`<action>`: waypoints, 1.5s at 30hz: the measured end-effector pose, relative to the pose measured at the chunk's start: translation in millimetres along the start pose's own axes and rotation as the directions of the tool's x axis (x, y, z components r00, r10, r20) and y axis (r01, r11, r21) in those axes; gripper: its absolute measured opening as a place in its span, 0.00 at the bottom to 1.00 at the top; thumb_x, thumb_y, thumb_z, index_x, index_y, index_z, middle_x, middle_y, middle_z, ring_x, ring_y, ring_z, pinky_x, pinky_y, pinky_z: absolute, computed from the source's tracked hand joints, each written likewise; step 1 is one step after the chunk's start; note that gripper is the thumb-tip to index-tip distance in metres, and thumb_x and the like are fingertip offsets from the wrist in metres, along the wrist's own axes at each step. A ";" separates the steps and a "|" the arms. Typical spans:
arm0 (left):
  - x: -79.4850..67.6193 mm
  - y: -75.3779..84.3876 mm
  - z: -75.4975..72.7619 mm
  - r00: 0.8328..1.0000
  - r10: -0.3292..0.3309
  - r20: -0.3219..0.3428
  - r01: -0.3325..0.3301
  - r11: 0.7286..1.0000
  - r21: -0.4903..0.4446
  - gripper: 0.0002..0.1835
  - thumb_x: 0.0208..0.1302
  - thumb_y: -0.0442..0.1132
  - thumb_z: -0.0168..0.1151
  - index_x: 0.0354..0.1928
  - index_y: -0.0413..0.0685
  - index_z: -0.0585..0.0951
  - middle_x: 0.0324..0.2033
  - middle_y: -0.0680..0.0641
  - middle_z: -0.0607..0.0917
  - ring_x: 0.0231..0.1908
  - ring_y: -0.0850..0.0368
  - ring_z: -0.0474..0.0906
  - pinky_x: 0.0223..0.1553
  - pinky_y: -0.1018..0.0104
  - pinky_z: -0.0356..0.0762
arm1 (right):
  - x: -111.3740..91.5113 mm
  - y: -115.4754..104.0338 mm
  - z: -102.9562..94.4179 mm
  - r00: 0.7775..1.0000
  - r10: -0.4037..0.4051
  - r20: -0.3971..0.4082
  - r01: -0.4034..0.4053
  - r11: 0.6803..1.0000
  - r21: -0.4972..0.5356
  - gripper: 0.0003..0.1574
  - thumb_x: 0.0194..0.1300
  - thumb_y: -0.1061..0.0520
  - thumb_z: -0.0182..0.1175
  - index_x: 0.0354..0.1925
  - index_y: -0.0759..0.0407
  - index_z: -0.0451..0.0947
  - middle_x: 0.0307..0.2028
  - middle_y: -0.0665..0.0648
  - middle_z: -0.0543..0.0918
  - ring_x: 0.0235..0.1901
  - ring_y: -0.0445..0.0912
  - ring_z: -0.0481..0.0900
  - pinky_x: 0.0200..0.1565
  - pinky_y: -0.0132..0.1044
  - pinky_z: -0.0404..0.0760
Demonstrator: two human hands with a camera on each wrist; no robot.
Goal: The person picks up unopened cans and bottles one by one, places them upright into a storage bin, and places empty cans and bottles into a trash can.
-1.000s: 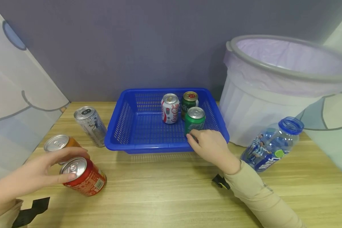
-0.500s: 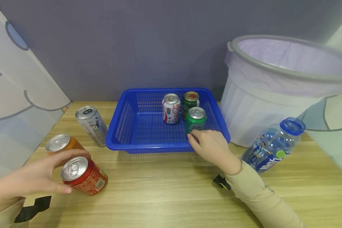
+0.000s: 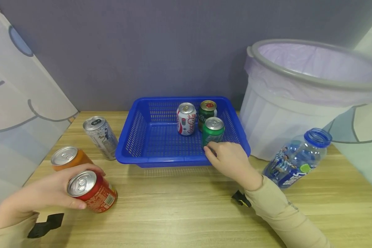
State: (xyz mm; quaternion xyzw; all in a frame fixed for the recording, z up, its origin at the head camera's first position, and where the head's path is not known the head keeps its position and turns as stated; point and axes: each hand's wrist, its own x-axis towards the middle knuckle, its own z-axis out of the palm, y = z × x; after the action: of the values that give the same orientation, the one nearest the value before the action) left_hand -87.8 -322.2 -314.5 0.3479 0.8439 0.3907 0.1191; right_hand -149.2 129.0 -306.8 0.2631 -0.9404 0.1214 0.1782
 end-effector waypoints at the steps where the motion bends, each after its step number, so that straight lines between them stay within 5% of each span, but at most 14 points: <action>1: 0.9 0.6 0.3 1.000 0.017 -0.001 -0.017 1.000 -0.002 0.40 0.44 0.26 0.71 0.62 0.48 0.67 0.55 0.55 0.77 0.51 0.66 0.76 0.39 0.70 0.78 | 0.1 -0.2 0.0 1.000 -0.001 0.000 0.001 1.000 0.001 0.21 0.67 0.50 0.53 0.17 0.50 0.67 0.09 0.44 0.60 0.11 0.39 0.60 0.15 0.32 0.58; 19: 15.6 -1.9 2.6 0.977 0.213 0.025 -0.203 0.955 -0.218 0.37 0.42 0.17 0.64 0.59 0.39 0.68 0.56 0.50 0.77 0.52 0.60 0.77 0.43 0.66 0.79 | -0.7 -0.3 0.0 1.000 0.000 -0.005 0.000 1.000 -0.005 0.22 0.66 0.50 0.53 0.16 0.50 0.66 0.09 0.44 0.60 0.10 0.39 0.59 0.14 0.32 0.57; 27: 15.3 -1.4 4.1 0.985 0.172 0.025 -0.156 0.938 -0.311 0.31 0.48 0.21 0.63 0.57 0.40 0.68 0.55 0.49 0.78 0.52 0.59 0.77 0.44 0.63 0.79 | -1.0 0.0 1.0 1.000 -0.010 -0.015 0.010 1.000 -0.002 0.22 0.67 0.50 0.53 0.16 0.50 0.65 0.09 0.44 0.59 0.10 0.38 0.59 0.14 0.32 0.56; 35: 18.1 -15.6 7.4 0.956 0.292 0.027 -0.255 0.874 -0.414 0.30 0.53 0.23 0.60 0.60 0.37 0.66 0.57 0.44 0.76 0.55 0.54 0.75 0.46 0.62 0.79 | -1.1 0.7 1.8 1.000 -0.010 -0.023 0.010 1.000 -0.008 0.22 0.66 0.50 0.54 0.16 0.50 0.66 0.09 0.44 0.59 0.10 0.39 0.59 0.14 0.32 0.57; 45: 22.2 -14.4 12.6 0.955 0.293 -0.052 -0.289 0.875 -0.389 0.33 0.42 0.16 0.55 0.57 0.36 0.69 0.53 0.44 0.78 0.52 0.55 0.77 0.45 0.62 0.79 | -1.6 0.7 1.7 1.000 -0.011 -0.023 0.011 1.000 -0.008 0.21 0.66 0.50 0.54 0.17 0.50 0.67 0.09 0.44 0.60 0.10 0.38 0.59 0.14 0.32 0.58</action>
State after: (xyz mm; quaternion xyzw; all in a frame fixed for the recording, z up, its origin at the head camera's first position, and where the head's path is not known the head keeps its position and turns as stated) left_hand -105.2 -306.4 -332.0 0.4414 0.6859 0.5637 0.1300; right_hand -148.7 129.8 -309.0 0.2662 -0.9373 0.1197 0.1906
